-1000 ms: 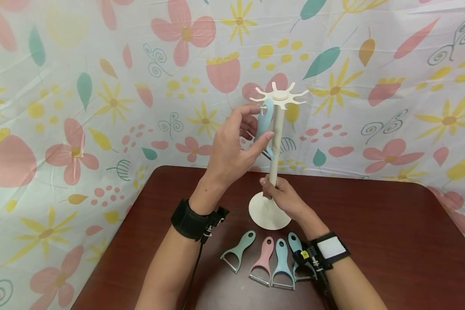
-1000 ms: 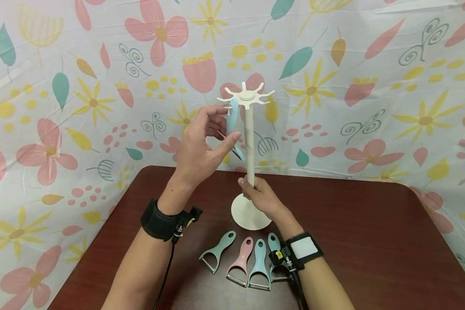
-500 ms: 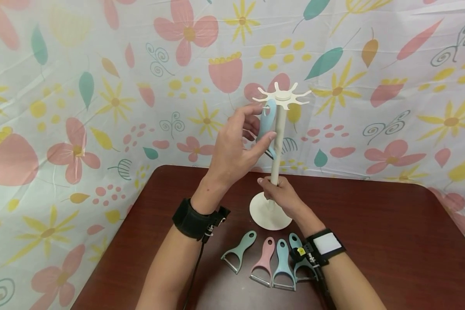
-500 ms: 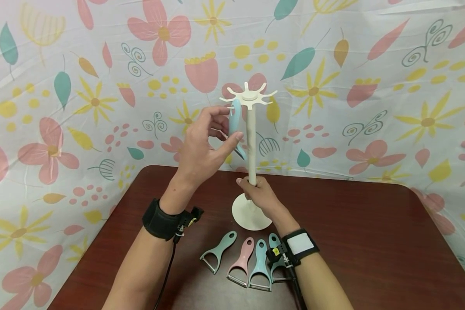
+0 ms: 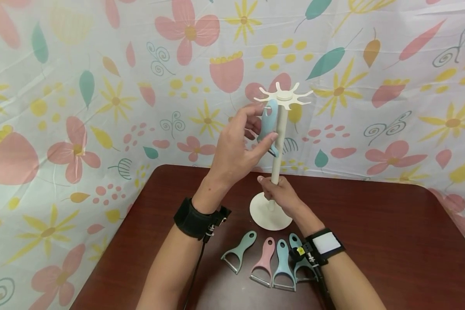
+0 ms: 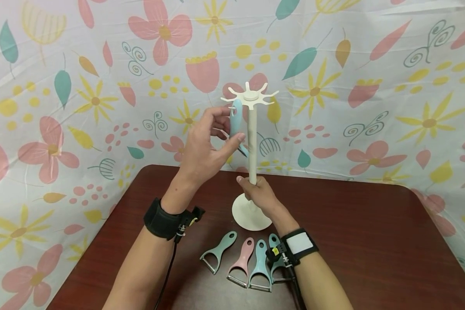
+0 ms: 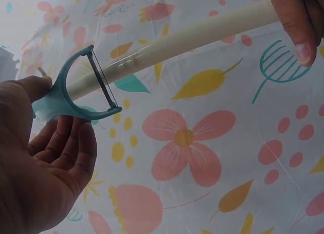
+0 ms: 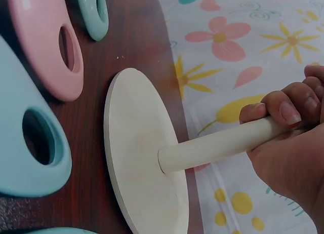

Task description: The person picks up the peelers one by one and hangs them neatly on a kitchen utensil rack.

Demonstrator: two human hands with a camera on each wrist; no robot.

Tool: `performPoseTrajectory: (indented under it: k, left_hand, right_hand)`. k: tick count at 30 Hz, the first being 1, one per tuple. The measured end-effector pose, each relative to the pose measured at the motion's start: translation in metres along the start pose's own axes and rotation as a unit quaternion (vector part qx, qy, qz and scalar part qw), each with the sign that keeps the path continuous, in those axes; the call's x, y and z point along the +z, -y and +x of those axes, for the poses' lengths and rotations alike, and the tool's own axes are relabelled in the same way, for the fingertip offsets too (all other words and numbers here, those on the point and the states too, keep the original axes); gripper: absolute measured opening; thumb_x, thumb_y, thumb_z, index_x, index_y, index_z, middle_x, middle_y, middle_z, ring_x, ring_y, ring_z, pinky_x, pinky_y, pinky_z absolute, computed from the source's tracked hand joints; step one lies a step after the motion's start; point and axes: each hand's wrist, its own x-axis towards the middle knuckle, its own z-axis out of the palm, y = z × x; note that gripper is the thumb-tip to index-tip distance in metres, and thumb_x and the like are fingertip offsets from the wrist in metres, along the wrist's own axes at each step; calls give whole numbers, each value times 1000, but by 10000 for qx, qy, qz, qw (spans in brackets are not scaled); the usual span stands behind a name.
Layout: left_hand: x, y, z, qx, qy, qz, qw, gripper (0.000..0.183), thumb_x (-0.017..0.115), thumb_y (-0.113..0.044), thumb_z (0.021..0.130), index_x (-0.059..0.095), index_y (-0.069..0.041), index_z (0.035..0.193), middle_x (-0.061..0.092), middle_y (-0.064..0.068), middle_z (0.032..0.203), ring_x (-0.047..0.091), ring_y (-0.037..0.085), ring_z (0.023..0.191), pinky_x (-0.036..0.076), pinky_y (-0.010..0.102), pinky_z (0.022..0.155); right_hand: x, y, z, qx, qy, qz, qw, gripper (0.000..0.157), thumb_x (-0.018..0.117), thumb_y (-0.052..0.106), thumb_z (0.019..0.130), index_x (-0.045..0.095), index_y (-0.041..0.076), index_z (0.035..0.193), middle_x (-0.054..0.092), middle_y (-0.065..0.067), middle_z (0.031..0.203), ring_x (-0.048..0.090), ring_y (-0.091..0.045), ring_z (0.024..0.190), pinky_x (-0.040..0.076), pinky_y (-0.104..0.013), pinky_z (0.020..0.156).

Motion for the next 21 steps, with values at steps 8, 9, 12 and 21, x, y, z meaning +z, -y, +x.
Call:
performPoseTrajectory:
  k: [8, 9, 12, 21]
  left_hand:
    - [-3, 6, -7, 74, -205, 302, 9993, 48, 72, -10, 84, 50, 8, 123, 58, 13, 96, 56, 21, 86, 51, 34, 70]
    - [-4, 5, -8, 65, -298, 385, 9988, 47, 71, -11, 84, 50, 7, 123, 58, 13, 99, 55, 20, 88, 50, 33, 71]
    - [-12, -3, -11, -26, -560, 628, 9964, 43, 67, -9, 85, 51, 8, 121, 58, 15, 101, 56, 23, 91, 49, 35, 71]
    - [-23, -2, -29, -69, -754, 1152, 9904, 38, 66, -9, 84, 54, 6, 115, 58, 13, 94, 56, 23, 87, 51, 36, 63]
  right_hand:
    - [-1, 0, 2, -12, 110, -72, 9999, 55, 51, 28, 103, 35, 2, 57, 26, -4, 52, 21, -21, 47, 22, -33, 50]
    - [-1, 0, 2, -11, 113, -90, 9999, 55, 51, 27, 103, 35, 2, 56, 26, -4, 52, 21, -21, 47, 22, -33, 50]
    - [-1, 1, 2, -2, 104, -125, 9999, 56, 51, 26, 103, 34, 3, 55, 25, -4, 52, 21, -21, 48, 23, -33, 50]
    - [-3, -2, 0, 76, 95, -91, 9999, 56, 51, 28, 103, 33, 4, 55, 23, -4, 52, 20, -21, 48, 23, -33, 51]
